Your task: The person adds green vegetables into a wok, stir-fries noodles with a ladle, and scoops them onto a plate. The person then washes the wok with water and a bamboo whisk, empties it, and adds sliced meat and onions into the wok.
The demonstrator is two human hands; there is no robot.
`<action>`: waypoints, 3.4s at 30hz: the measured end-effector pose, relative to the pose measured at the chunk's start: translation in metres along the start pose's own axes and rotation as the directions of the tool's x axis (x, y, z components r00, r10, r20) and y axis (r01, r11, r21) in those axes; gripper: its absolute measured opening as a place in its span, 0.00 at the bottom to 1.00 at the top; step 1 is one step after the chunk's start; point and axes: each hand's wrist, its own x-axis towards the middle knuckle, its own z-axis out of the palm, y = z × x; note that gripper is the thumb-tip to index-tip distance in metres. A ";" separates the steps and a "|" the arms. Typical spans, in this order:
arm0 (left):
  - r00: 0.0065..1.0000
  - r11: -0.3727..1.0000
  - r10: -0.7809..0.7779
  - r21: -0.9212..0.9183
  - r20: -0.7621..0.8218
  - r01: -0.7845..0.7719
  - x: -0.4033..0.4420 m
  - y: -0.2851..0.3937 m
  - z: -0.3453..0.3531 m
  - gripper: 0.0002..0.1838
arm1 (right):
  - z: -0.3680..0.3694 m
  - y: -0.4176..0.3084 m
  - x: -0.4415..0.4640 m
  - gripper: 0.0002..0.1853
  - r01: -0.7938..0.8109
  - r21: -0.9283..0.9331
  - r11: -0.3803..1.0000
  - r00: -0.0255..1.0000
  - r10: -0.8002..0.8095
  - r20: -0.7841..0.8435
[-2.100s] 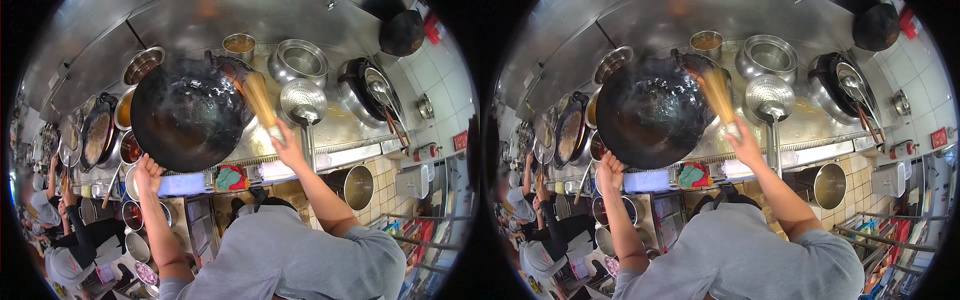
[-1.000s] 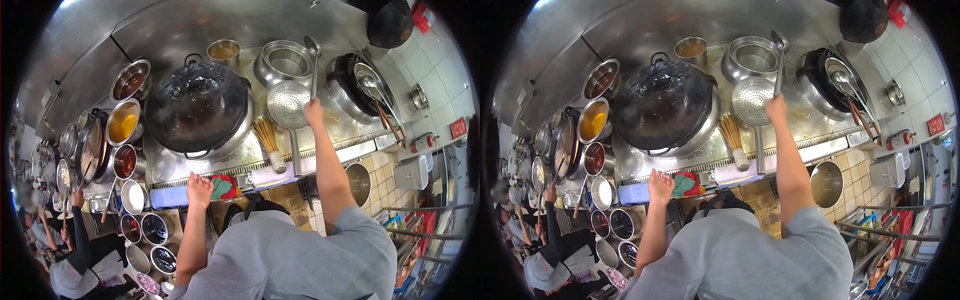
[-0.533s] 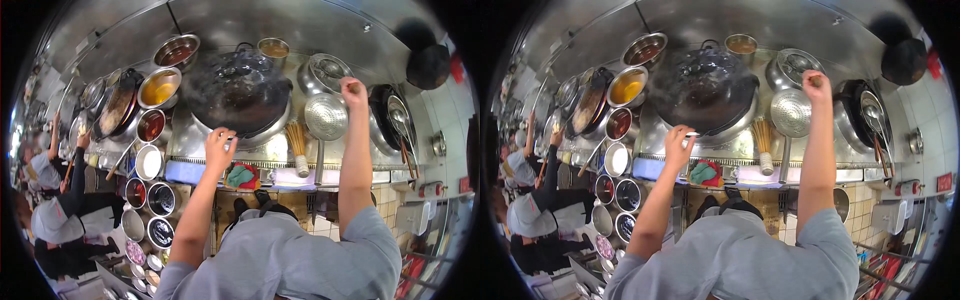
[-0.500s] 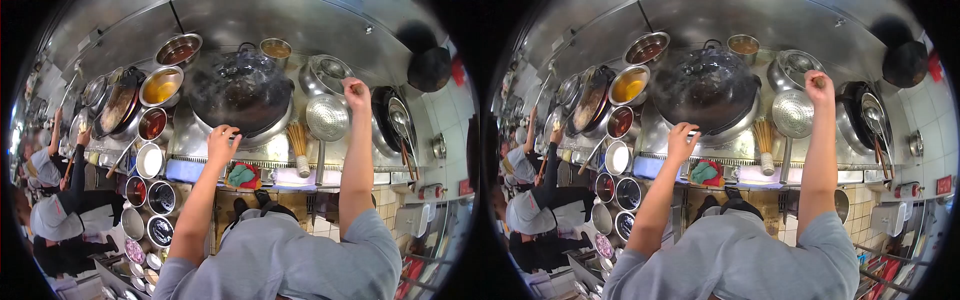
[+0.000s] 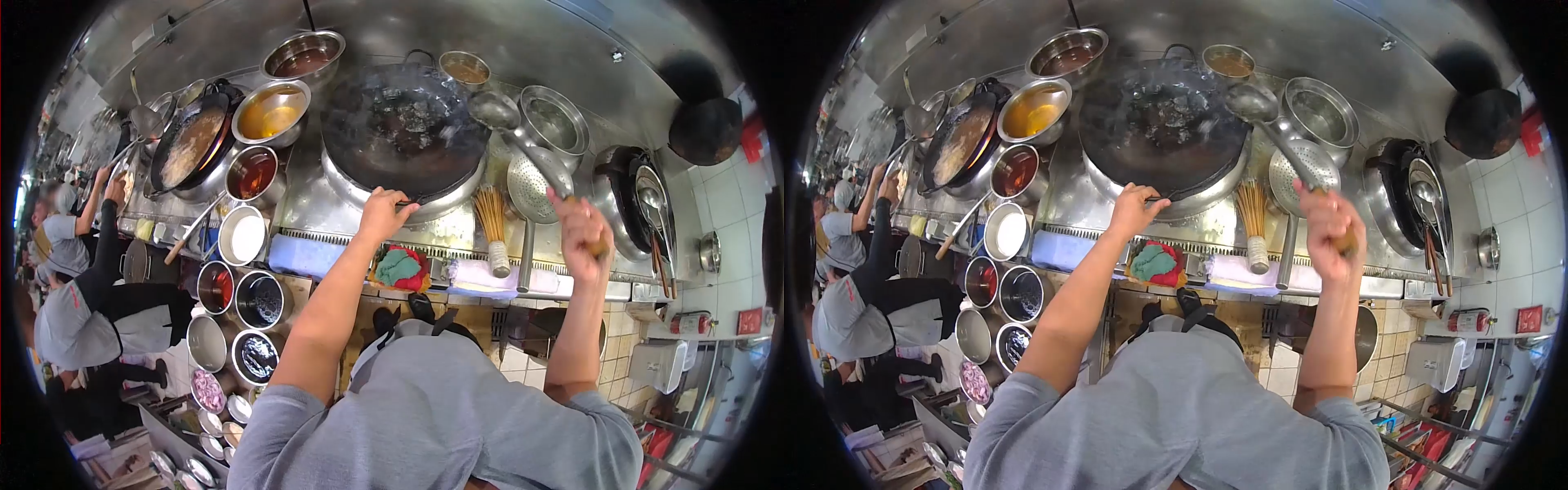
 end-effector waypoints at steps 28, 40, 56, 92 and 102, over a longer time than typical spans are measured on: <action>0.989 0.996 -0.078 0.059 0.126 0.071 0.005 0.009 -0.007 0.16 | -0.065 -0.028 0.108 0.06 -0.120 -0.967 0.224 0.910 -0.365 -0.197; 0.997 0.998 -0.016 0.063 0.075 0.011 0.007 0.024 -0.005 0.18 | -0.042 -0.255 0.176 0.04 0.194 -0.639 0.744 0.743 -0.537 -0.399; 0.998 0.994 -0.039 0.104 0.049 0.034 0.002 0.028 -0.007 0.11 | 0.079 -0.044 0.060 0.31 0.264 0.085 0.961 0.949 -0.274 0.155; 0.999 0.995 0.038 0.087 -0.003 -0.037 -0.003 0.013 -0.002 0.13 | -0.227 -0.038 -0.093 0.26 -0.649 -0.284 -0.705 0.604 -0.705 0.371; 1.000 0.997 0.013 0.079 0.000 -0.013 -0.003 0.011 -0.003 0.13 | -0.251 -0.061 0.035 0.41 -0.702 0.037 -0.711 0.707 -0.702 -0.082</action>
